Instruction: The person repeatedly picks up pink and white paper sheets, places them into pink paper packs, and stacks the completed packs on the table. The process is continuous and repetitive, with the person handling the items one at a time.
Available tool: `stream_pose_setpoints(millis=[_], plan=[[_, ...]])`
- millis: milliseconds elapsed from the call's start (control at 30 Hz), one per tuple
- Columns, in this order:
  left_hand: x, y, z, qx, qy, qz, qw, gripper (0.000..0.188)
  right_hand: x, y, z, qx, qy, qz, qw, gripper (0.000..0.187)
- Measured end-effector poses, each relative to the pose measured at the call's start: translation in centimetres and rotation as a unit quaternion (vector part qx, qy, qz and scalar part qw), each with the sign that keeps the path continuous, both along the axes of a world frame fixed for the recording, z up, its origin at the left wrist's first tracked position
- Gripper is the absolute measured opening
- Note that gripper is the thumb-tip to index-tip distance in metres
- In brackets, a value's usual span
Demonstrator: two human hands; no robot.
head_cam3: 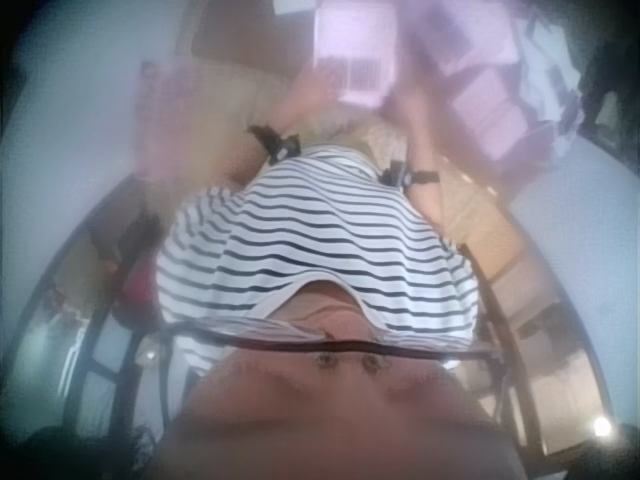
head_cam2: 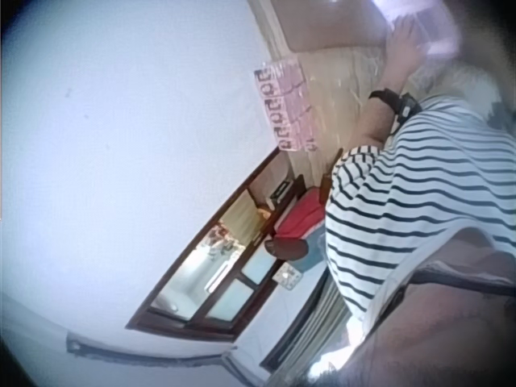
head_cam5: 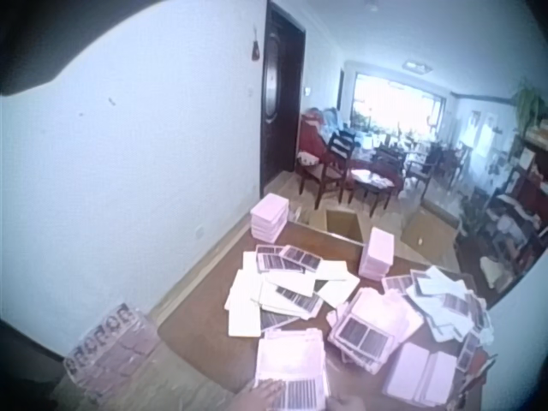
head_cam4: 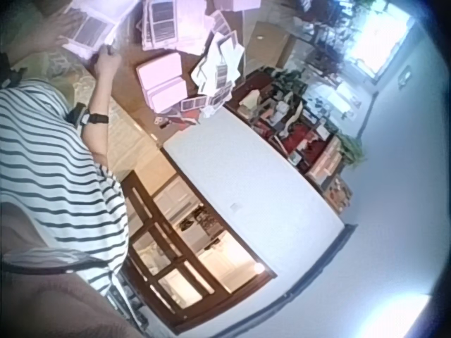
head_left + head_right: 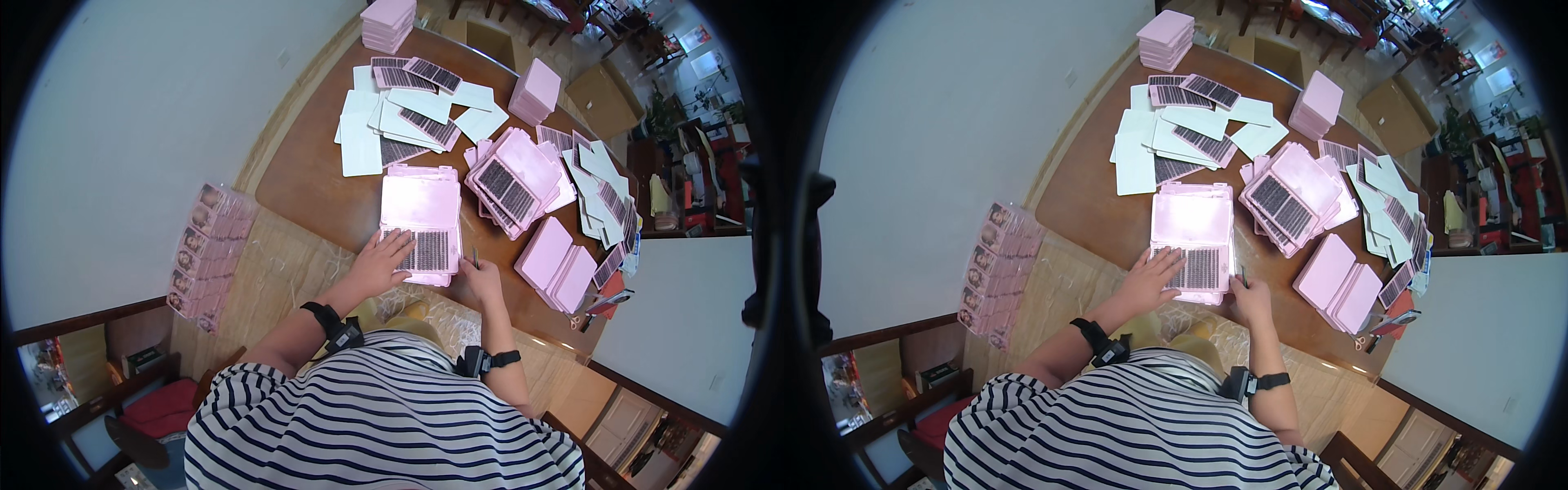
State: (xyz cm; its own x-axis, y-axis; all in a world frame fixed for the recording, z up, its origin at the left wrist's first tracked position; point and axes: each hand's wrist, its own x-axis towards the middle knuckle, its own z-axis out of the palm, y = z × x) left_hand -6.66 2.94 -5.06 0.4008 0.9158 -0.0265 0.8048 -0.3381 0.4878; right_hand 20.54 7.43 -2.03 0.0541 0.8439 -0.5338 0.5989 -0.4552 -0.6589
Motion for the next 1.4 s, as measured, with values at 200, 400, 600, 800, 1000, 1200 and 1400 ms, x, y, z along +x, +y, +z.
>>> stream_pose_setpoints(millis=[200,400,600,800,1000,1200,1400], plan=[[0.2,-0.2,-0.2,0.011,0.005,0.004,1.0,0.074,-0.9,1.5,1.8,0.157,-0.192,0.1,0.964,0.028],[0.3,-0.2,-0.3,0.018,0.013,0.004,1.0,0.073,-1.8,1.9,1.3,0.119,-0.197,0.287,0.93,0.022],[0.6,-0.4,-0.5,0.024,0.026,0.011,0.999,0.073,0.0,-1.5,1.6,0.121,-0.171,0.269,0.94,0.021],[0.4,-0.1,-0.5,0.017,0.04,-0.004,0.999,0.074,-0.1,-1.2,1.4,0.18,-0.151,0.263,0.936,0.025],[0.0,0.1,0.3,0.012,-0.03,-0.002,0.999,0.071,-1.0,-1.5,0.2,0.208,-0.093,0.081,0.97,0.025],[-1.8,1.1,1.0,0.075,-0.231,0.235,0.941,0.058,1.1,1.2,-0.9,0.167,0.039,0.022,0.985,0.028],[-4.6,2.4,0.4,0.053,-0.326,0.384,0.862,0.05,6.1,4.5,0.0,0.312,0.116,-0.155,0.93,0.029]])
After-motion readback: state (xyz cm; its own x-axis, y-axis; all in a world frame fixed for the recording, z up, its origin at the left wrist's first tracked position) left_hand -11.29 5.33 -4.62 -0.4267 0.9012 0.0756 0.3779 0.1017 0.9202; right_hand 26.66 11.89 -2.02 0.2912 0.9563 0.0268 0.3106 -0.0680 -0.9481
